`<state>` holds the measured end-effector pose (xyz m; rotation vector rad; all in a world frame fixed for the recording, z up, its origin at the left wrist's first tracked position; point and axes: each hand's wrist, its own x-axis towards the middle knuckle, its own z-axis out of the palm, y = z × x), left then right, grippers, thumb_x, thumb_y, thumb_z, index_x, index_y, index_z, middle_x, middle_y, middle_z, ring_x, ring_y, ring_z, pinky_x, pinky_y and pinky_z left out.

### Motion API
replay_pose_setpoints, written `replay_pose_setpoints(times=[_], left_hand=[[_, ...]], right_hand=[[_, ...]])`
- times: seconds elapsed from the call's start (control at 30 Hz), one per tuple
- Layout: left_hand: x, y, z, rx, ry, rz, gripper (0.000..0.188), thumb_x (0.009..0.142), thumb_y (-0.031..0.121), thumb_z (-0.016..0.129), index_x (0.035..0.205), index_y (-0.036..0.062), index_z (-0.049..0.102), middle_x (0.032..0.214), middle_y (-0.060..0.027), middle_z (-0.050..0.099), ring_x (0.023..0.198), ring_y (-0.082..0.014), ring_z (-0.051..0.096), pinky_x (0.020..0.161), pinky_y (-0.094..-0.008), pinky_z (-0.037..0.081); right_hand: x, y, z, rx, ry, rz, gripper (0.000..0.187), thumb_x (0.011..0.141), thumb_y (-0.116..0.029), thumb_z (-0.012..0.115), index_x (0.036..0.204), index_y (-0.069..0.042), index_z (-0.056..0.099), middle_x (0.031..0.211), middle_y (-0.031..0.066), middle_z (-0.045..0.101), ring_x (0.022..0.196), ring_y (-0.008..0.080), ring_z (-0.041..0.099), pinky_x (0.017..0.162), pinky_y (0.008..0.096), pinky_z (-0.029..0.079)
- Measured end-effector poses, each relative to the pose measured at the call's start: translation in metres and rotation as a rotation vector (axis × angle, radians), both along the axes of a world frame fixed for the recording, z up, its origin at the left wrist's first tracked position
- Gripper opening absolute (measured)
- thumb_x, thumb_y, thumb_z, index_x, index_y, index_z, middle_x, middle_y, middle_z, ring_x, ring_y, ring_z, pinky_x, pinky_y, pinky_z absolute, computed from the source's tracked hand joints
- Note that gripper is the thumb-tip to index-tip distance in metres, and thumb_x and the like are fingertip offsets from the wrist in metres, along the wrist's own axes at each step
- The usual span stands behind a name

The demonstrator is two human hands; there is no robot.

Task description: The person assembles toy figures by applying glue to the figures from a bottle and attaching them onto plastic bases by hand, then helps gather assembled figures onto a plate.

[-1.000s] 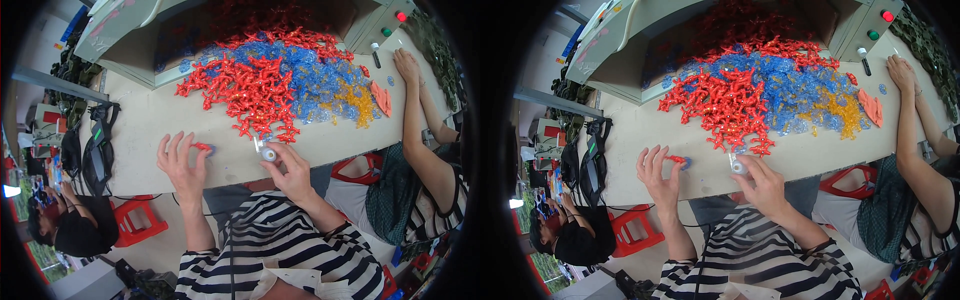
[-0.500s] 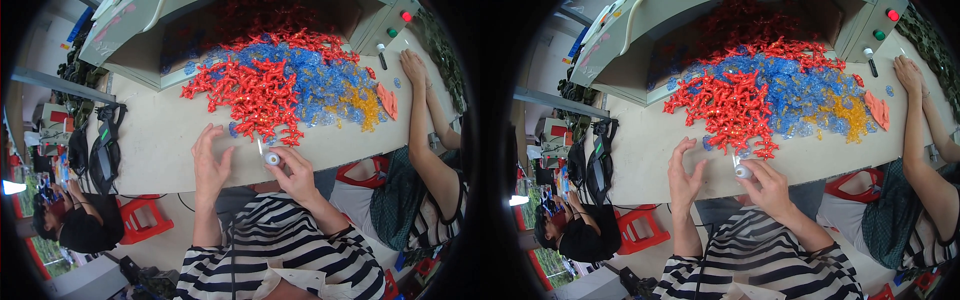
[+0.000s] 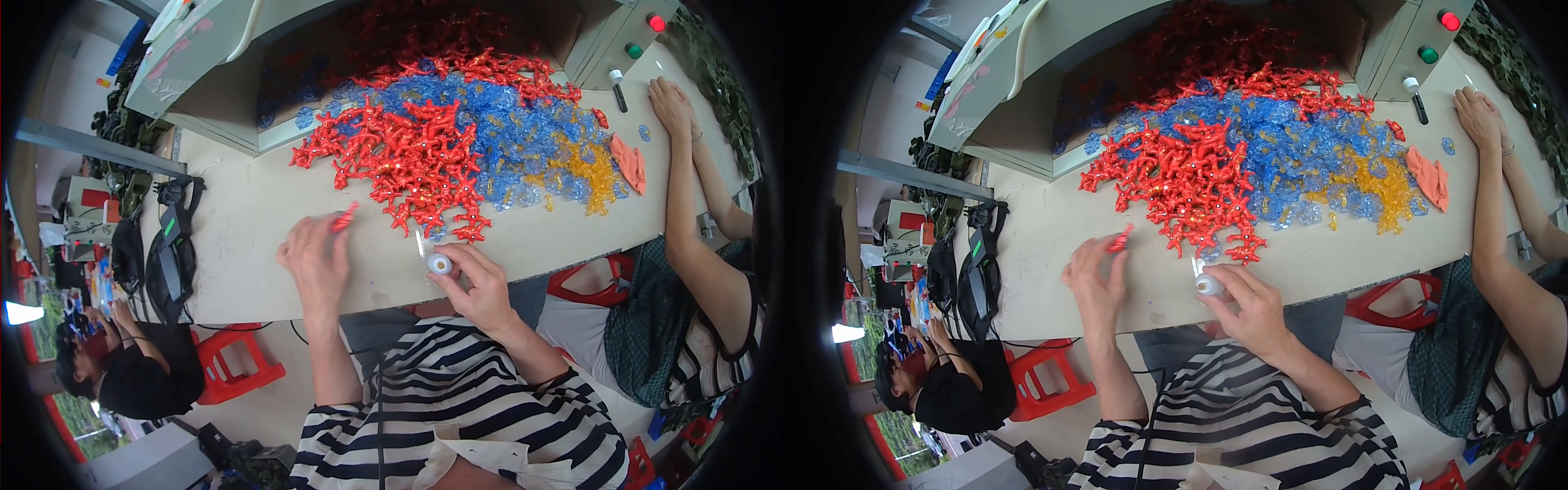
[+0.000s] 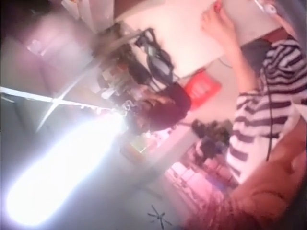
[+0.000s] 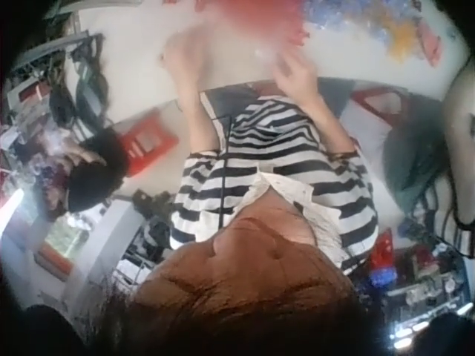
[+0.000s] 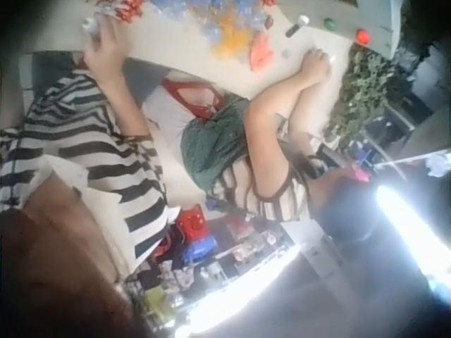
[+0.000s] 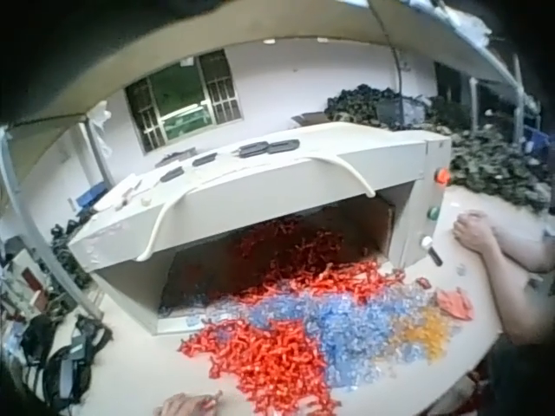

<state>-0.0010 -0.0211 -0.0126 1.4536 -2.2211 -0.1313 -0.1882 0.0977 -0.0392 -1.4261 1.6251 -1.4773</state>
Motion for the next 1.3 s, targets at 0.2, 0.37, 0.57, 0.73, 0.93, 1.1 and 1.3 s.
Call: replay_pose_setpoints(times=[0.2,0.37,0.57,0.73,0.93,1.1,1.3], left_hand=[[-0.020,0.013,0.005,-0.112,0.128,0.125,0.029,0.076,0.017,0.066,0.103,0.0044,0.062,0.101,-0.0119,0.056,0.102,-0.0278,0.048,0.086,-0.0403,0.033],[-0.064,0.022,-0.010,0.086,0.148,0.019,0.033,0.075,0.021,0.069,0.101,0.0021,0.061,0.099,-0.0119,0.055,0.095,-0.0279,0.048,0.083,-0.0373,0.037],[-0.051,0.038,-0.009,0.367,0.480,0.005,0.027,0.077,0.017,0.070,0.095,0.0013,0.059,0.090,-0.0098,0.058,0.087,-0.0237,0.055,0.074,-0.0326,0.043],[-0.026,0.057,-0.010,0.920,1.252,-0.093,0.022,0.084,0.009,0.062,0.103,0.0027,0.054,0.091,-0.0081,0.059,0.083,-0.0169,0.058,0.070,-0.0265,0.046],[-0.016,0.081,-0.017,1.495,1.826,-0.224,0.024,0.087,0.011,0.058,0.109,0.0047,0.050,0.097,-0.0096,0.058,0.082,-0.0166,0.057,0.070,-0.0265,0.045],[-0.018,0.086,-0.021,1.628,1.934,-0.205,0.026,0.088,0.014,0.057,0.112,0.0064,0.049,0.098,-0.0092,0.059,0.083,-0.0176,0.056,0.072,-0.0297,0.043],[-0.020,0.085,-0.018,1.621,1.910,-0.209,0.024,0.090,0.016,0.055,0.110,0.0038,0.050,0.095,-0.0073,0.056,0.081,-0.0156,0.055,0.068,-0.0266,0.042]], right_hand=[[0.001,0.000,0.001,-0.027,0.037,-0.018,0.033,0.071,-0.001,0.071,0.101,0.001,0.061,0.093,0.0097,0.062,0.063,0.0106,0.056,0.056,0.0228,0.046],[0.000,0.003,0.004,-0.060,0.050,-0.018,0.028,0.069,0.000,0.072,0.096,0.001,0.063,0.091,0.0104,0.063,0.065,0.0114,0.056,0.059,0.0236,0.046],[-0.005,0.009,0.004,-0.067,-0.097,0.010,0.030,0.074,0.000,0.066,0.102,0.003,0.055,0.095,0.0110,0.063,0.084,0.0171,0.061,0.077,0.0281,0.048],[-0.010,0.021,0.006,-0.010,-0.218,0.015,0.033,0.076,-0.003,0.065,0.106,0.004,0.053,0.094,0.0114,0.063,0.084,0.0174,0.061,0.077,0.0267,0.047],[-0.021,0.026,0.040,-0.067,-0.052,0.071,0.034,0.064,-0.004,0.075,0.095,0.002,0.061,0.074,0.0089,0.060,0.061,0.0168,0.055,0.055,0.0254,0.042],[-0.018,0.028,0.046,-0.088,0.043,0.080,0.035,0.061,-0.004,0.077,0.093,0.002,0.063,0.069,0.0084,0.060,0.055,0.0171,0.053,0.051,0.0260,0.040],[-0.014,0.026,0.038,-0.173,0.102,0.040,0.032,0.065,-0.014,0.076,0.088,0.005,0.065,0.061,0.0083,0.056,0.050,0.0162,0.049,0.047,0.0258,0.036]])
